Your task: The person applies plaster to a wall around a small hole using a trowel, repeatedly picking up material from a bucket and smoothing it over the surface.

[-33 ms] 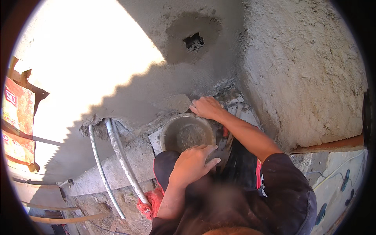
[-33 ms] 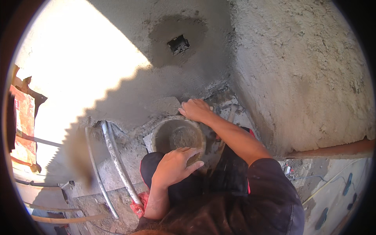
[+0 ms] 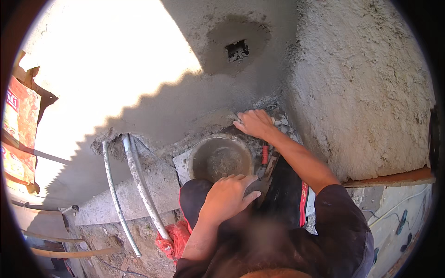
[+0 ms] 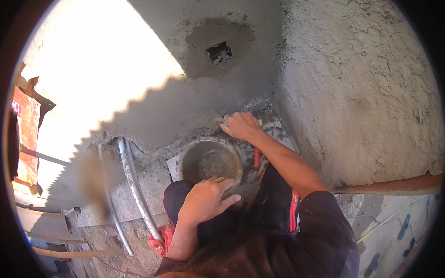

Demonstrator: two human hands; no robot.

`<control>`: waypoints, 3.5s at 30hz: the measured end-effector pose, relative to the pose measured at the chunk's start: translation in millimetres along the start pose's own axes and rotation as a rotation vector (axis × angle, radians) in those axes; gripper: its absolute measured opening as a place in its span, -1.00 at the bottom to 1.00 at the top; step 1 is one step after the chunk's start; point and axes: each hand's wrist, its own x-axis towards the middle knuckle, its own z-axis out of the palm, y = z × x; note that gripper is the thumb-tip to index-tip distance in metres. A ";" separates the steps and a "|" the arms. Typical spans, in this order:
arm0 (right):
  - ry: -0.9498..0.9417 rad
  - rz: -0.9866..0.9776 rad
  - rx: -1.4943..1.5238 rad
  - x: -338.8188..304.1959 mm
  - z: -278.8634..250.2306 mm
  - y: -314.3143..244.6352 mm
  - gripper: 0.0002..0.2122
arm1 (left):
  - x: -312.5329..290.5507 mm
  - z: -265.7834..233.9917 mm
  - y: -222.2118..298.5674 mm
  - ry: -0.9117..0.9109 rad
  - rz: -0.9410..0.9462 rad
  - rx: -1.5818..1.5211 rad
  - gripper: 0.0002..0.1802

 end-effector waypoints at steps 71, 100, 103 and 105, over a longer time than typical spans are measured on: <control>0.348 -0.049 -0.080 47.5 -19.5 -22.5 -0.73 | -22.5 -5.3 -12.3 0.048 0.182 -0.230 -0.53; 0.130 1.022 1.148 -95.1 101.2 0.2 -0.55 | -12.9 -14.8 18.2 -0.032 0.189 -0.225 -0.52; 0.161 0.954 1.155 -149.5 83.6 -5.1 -0.56 | -9.5 -17.4 33.2 -0.096 0.220 -0.193 -0.51; 0.046 0.855 0.987 -165.7 72.5 7.3 -0.57 | -0.7 -7.9 27.5 -0.067 0.247 -0.239 -0.53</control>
